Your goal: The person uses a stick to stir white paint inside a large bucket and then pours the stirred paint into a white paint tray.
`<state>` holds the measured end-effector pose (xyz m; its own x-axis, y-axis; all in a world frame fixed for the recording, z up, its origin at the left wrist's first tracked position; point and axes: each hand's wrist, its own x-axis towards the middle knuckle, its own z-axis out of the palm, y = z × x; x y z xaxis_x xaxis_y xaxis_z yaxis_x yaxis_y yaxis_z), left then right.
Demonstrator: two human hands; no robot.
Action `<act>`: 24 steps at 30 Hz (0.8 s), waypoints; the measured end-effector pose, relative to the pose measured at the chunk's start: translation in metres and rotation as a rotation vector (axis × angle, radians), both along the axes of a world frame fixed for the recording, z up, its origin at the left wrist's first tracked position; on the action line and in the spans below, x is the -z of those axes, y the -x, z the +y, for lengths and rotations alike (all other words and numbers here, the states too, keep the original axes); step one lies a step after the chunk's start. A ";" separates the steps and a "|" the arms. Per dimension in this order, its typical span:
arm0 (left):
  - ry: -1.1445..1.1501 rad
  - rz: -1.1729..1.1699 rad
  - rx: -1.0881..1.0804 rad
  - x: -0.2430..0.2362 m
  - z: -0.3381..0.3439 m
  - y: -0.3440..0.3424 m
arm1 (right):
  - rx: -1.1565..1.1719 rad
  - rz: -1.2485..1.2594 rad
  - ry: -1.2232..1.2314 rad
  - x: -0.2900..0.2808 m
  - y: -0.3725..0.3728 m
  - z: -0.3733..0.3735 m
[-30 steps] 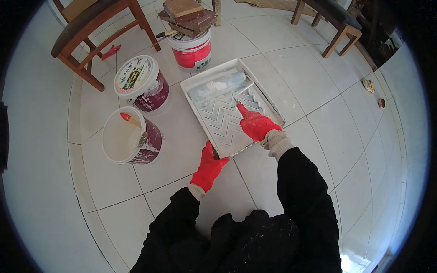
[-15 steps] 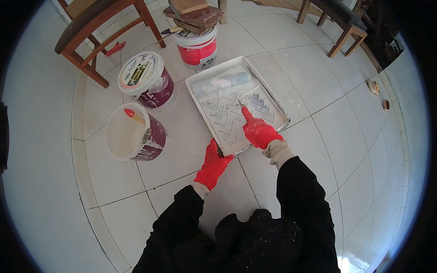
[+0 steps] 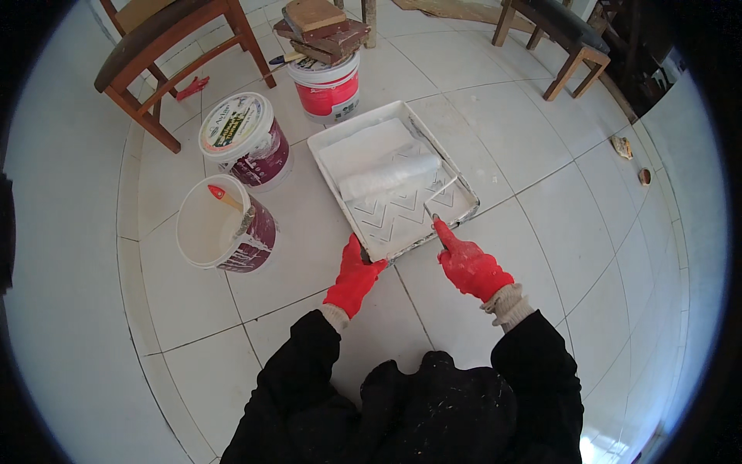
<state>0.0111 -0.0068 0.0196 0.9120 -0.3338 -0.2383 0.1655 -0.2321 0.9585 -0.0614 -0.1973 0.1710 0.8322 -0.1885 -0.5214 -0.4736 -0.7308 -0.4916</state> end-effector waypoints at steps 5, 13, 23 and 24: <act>-0.003 0.015 0.018 -0.002 -0.008 -0.003 | 0.103 -0.148 0.094 0.020 0.007 -0.005; 0.029 0.016 0.008 0.000 -0.007 -0.002 | 0.172 -0.381 -0.028 0.059 -0.029 -0.003; -0.027 -0.077 -0.045 -0.002 -0.008 0.002 | 0.485 -0.401 -0.434 0.071 -0.061 0.017; -0.017 -0.048 -0.054 -0.003 -0.006 0.002 | 0.482 -0.398 -0.439 0.063 -0.064 0.017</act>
